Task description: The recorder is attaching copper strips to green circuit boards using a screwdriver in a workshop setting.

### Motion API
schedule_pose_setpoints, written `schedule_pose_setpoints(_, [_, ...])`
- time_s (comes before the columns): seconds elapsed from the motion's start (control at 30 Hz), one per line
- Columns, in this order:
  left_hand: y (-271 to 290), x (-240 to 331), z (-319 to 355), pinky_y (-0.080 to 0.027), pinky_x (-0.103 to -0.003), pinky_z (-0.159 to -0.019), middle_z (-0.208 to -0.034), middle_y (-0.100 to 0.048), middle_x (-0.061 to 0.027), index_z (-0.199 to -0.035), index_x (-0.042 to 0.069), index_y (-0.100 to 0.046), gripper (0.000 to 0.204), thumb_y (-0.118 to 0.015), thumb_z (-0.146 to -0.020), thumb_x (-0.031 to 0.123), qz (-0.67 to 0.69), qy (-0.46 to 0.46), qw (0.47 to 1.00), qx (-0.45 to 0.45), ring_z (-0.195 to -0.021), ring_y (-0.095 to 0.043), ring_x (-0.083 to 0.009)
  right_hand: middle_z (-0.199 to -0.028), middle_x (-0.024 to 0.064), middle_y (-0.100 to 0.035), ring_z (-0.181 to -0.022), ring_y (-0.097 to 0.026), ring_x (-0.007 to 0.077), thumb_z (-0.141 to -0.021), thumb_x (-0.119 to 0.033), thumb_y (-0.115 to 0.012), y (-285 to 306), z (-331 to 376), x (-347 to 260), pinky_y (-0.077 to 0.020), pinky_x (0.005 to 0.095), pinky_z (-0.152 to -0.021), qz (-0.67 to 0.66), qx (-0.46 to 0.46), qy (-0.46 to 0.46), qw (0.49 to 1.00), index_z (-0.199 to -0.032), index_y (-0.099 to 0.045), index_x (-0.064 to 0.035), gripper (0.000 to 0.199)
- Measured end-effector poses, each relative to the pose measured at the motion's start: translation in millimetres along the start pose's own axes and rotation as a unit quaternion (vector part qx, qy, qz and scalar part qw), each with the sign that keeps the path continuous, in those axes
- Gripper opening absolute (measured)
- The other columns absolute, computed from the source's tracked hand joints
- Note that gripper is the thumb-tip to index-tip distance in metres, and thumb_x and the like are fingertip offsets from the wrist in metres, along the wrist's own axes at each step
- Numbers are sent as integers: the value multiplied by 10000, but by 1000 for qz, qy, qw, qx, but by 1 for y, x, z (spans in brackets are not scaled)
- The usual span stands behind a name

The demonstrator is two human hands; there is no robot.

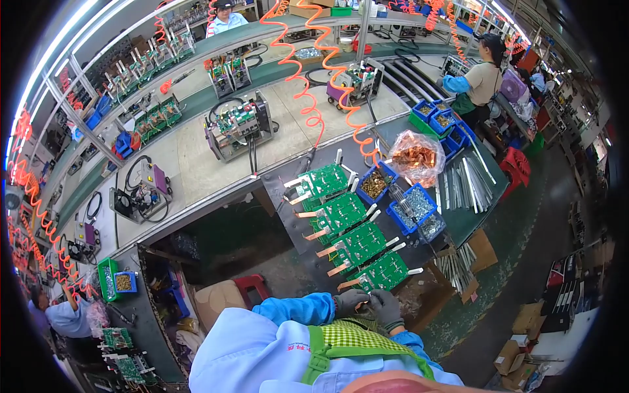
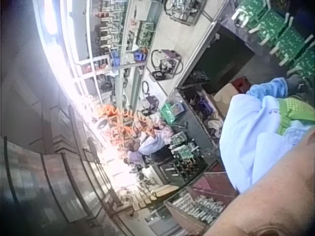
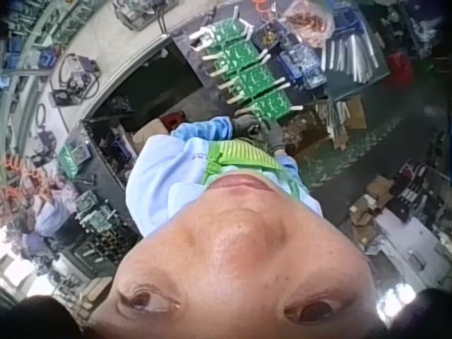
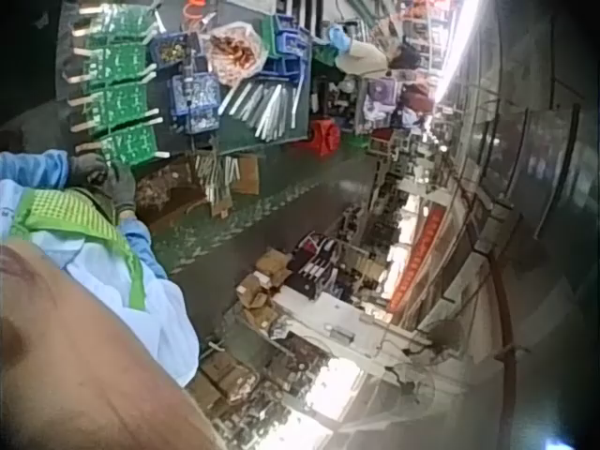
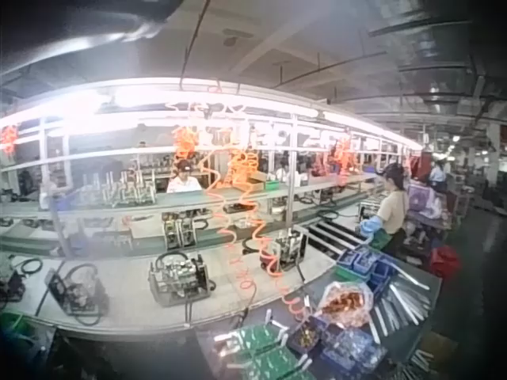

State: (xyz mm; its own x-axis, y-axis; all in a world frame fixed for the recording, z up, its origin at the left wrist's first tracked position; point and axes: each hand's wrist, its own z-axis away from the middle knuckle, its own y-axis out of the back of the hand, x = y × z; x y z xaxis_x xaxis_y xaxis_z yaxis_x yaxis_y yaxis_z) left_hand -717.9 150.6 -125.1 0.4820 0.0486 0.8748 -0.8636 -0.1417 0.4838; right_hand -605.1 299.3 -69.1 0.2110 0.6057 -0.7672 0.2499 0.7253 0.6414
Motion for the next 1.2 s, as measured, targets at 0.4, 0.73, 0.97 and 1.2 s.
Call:
schedule_pose_setpoints(0.4, [-12,14,-8,-445,-302,-548,-748,-575,-80,-888,3,-588,219,-612,-853,219,352,178,916,75,-630,-560,-152,-891,114,-612,-821,-622,258,-828,-127,-587,26,12,-17,-513,351,-705,-173,38,-190,966,-1056,-571,-66,236])
schedule_pose_setpoints(0.73, [-27,-33,10,-454,-408,-669,-889,-583,-157,-1178,113,-563,387,-624,-799,161,138,52,989,1,-796,-570,-319,-999,127,-602,-876,-623,223,-884,-74,-523,23,22,-27,-550,349,-713,-292,-24,-135,947,-1103,-473,-20,231])
schedule_pose_setpoints(0.97, [-15,27,-9,-466,-298,-539,-716,-592,-74,-846,5,-591,233,-625,-853,235,543,310,776,76,-594,-569,-161,-944,145,-616,-804,-610,328,-827,-134,-584,28,1,-40,-494,387,-650,74,19,-66,995,-946,-579,-32,156])
schedule_pose_setpoints(1.2, [-21,24,-1,-455,-301,-522,-693,-567,-79,-811,0,-570,242,-623,-851,234,528,341,771,102,-588,-567,-164,-944,156,-589,-803,-597,353,-822,-187,-600,2,15,-29,-489,435,-689,140,22,-13,990,-951,-634,-105,157])
